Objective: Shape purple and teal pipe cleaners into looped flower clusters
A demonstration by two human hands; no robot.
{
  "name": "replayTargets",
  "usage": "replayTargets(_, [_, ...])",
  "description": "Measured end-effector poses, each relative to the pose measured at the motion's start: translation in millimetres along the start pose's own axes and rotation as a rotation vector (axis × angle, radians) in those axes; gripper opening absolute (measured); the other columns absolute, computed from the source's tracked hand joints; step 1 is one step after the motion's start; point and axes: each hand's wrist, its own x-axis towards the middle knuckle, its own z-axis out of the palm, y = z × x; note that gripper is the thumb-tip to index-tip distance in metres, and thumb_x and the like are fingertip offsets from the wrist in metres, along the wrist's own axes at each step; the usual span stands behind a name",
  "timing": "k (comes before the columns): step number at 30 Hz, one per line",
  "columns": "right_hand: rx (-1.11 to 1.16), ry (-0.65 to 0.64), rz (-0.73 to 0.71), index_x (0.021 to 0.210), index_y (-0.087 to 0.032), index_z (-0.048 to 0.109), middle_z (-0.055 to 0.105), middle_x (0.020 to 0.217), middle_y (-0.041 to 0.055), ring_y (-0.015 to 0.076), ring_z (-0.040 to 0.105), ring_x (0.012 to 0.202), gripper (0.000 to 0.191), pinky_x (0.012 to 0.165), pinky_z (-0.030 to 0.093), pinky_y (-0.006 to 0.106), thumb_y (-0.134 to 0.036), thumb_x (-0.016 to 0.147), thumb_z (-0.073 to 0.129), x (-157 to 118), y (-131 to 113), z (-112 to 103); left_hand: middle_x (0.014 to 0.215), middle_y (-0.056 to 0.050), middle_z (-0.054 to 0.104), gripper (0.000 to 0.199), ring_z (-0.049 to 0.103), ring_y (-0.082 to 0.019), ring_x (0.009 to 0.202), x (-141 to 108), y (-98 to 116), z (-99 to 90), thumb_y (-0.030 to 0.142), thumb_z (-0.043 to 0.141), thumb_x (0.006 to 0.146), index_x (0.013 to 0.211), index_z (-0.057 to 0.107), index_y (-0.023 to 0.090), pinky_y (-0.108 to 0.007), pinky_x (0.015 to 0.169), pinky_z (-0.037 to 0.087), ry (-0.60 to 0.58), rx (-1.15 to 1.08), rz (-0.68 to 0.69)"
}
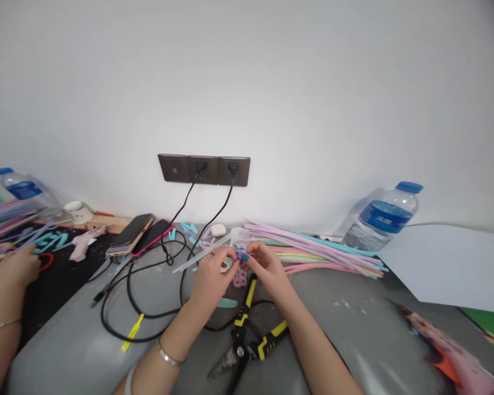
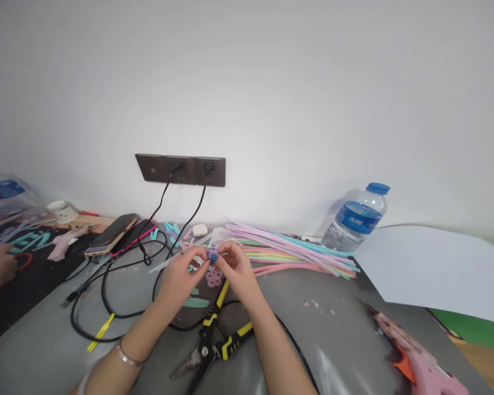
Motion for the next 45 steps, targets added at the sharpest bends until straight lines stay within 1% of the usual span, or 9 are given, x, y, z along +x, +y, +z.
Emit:
replayTargets(4, [-0.092, 0.026, -0.086, 0.082, -0.022, 0.054, 0.054, 0.075, -0.0017, 0.0139, 0.055, 0.067, 0.03, 0.061, 0.045, 0.025, -0.044, 0.076, 0.073, 0.8, -0.2, -0.3, 0.087, -0.003, 0.07, 0.01, 0.064, -0.018, 0.083, -0.8, -2.9, -1.6, 0.01, 0.058, 0.082, 0.084, 0.059, 0.019, -0.028, 0.072, 0.051, -0.002, 0.087, 0.086])
replayTargets(8, [-0.077, 0.03, -0.06, 0.079, -0.022, 0.053, 0.055, 0.071, -0.0019, 0.014, 0.057, 0.062, 0.03, 0.061, 0.049, 0.027, -0.046, 0.079, 0.07, 0.2, -3.7, -2.3, 0.085, -0.002, 0.069, 0.007, 0.064, -0.018, 0.081, 0.2, -1.6, -4.4, 0.013, 0.058, 0.084, 0.083, 0.06, 0.019, -0.027, 0.073, 0.05, -0.041, 0.06, 0.077])
replayTargets(14, [-0.143, -0.067, -0.049, 0.08, -0.021, 0.055, 0.06, 0.071, -0.0005, 0.0163, 0.063, 0.066, 0.026, 0.062, 0.051, 0.028, -0.044, 0.082, 0.067, -3.1, -16.0, -16.9, 0.081, -0.001, 0.068, 0.006, 0.063, -0.014, 0.07, 5.6, 5.6, -12.3, 0.013, 0.057, 0.082, 0.08, 0.061, 0.018, -0.021, 0.059, 0.046, -0.168, -0.175, -0.037])
replayTargets(23, [-0.128, -0.165, -0.03, 0.081, -0.021, 0.056, 0.06, 0.075, -0.0001, 0.0155, 0.064, 0.067, 0.024, 0.06, 0.051, 0.026, -0.042, 0.084, 0.067, -8.7, -25.5, -25.3, 0.091, -0.006, 0.073, 0.006, 0.068, -0.019, 0.088, 7.8, 5.2, -20.5, 0.016, 0.058, 0.082, 0.078, 0.061, 0.017, -0.026, 0.076, 0.051, -0.318, -0.462, -0.125])
replayTargets(26, [-0.157, -0.162, -0.016, 0.082, -0.021, 0.056, 0.061, 0.075, 0.0003, 0.0156, 0.065, 0.067, 0.023, 0.057, 0.051, 0.025, -0.041, 0.084, 0.066, -7.6, -24.1, -26.3, 0.088, -0.005, 0.072, 0.006, 0.067, -0.019, 0.088, 6.5, 4.7, -18.5, 0.016, 0.058, 0.083, 0.079, 0.062, 0.017, -0.025, 0.072, 0.051, -0.299, -0.369, -0.085])
replayTargets(30, [-0.208, -0.146, -0.034, 0.08, -0.021, 0.057, 0.06, 0.075, -0.0003, 0.0144, 0.063, 0.065, 0.024, 0.056, 0.051, 0.025, -0.041, 0.081, 0.07, -5.2, -23.1, -26.0, 0.094, -0.005, 0.07, 0.006, 0.064, -0.019, 0.092, 3.4, 4.0, -14.3, 0.016, 0.062, 0.082, 0.087, 0.063, 0.019, -0.026, 0.074, 0.051, -0.237, -0.139, 0.083])
replayTargets(33, [-0.229, -0.157, -0.034, 0.084, -0.021, 0.059, 0.06, 0.078, 0.0002, 0.0136, 0.061, 0.064, 0.022, 0.056, 0.051, 0.025, -0.04, 0.082, 0.068, -4.2, -22.9, -23.6, 0.089, -0.005, 0.068, 0.002, 0.063, -0.019, 0.088, 2.4, 1.8, -12.2, 0.017, 0.063, 0.083, 0.083, 0.062, 0.019, -0.028, 0.076, 0.05, -0.197, -0.067, 0.14])
replayTargets(39, [-0.289, -0.14, -0.035, 0.084, -0.021, 0.057, 0.059, 0.079, 0.0012, 0.0147, 0.059, 0.068, 0.02, 0.053, 0.047, 0.023, -0.04, 0.084, 0.065, -4.8, -20.2, -23.4, 0.08, -0.003, 0.071, 0.01, 0.065, -0.017, 0.073, 3.9, -0.6, -14.6, 0.015, 0.056, 0.087, 0.082, 0.063, 0.019, -0.026, 0.07, 0.049, -0.224, 0.025, 0.113])
replayTargets(45, [-0.252, -0.23, 0.038, 0.085, -0.021, 0.054, 0.06, 0.078, 0.0008, 0.0155, 0.063, 0.068, 0.023, 0.053, 0.046, 0.023, -0.043, 0.087, 0.061, -8.9, -26.2, -29.1, 0.075, 0.0, 0.07, 0.013, 0.064, -0.013, 0.068, 4.3, -0.6, -20.3, 0.017, 0.056, 0.087, 0.079, 0.067, 0.018, -0.02, 0.062, 0.048, -0.323, -0.169, 0.053])
